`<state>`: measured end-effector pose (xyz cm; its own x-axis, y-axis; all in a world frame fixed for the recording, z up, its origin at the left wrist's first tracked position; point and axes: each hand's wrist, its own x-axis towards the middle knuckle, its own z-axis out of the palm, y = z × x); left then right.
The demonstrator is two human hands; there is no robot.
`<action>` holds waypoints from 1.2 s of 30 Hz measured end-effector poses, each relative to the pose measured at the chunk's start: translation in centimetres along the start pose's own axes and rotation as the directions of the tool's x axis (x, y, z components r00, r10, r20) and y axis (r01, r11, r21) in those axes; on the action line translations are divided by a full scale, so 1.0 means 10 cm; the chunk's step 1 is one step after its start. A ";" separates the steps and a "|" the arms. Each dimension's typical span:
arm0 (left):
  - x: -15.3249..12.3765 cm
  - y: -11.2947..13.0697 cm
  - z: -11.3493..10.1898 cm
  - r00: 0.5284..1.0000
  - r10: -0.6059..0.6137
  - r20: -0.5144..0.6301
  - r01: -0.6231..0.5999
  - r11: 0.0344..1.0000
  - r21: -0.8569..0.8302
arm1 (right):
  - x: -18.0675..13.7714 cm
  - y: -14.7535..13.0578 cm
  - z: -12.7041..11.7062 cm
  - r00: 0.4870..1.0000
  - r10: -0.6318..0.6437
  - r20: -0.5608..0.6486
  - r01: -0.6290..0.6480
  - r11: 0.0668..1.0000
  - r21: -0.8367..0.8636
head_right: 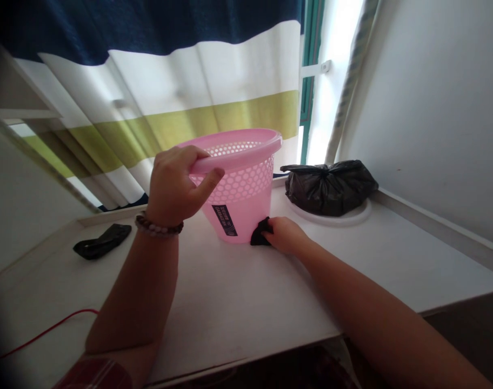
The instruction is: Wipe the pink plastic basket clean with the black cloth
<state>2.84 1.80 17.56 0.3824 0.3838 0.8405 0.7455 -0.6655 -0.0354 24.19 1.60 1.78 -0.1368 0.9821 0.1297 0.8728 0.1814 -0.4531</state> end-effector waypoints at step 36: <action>-0.03 -0.07 -0.03 0.998 0.049 0.042 -0.047 0.997 -0.059 | -0.02 0.02 0.01 0.950 -0.164 -0.267 0.223 0.953 0.206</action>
<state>2.08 1.96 17.49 0.4413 0.3770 0.8144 0.6933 -0.7194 -0.0426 24.34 1.50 1.57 -0.1482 0.8891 0.4330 0.7049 0.4020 -0.5843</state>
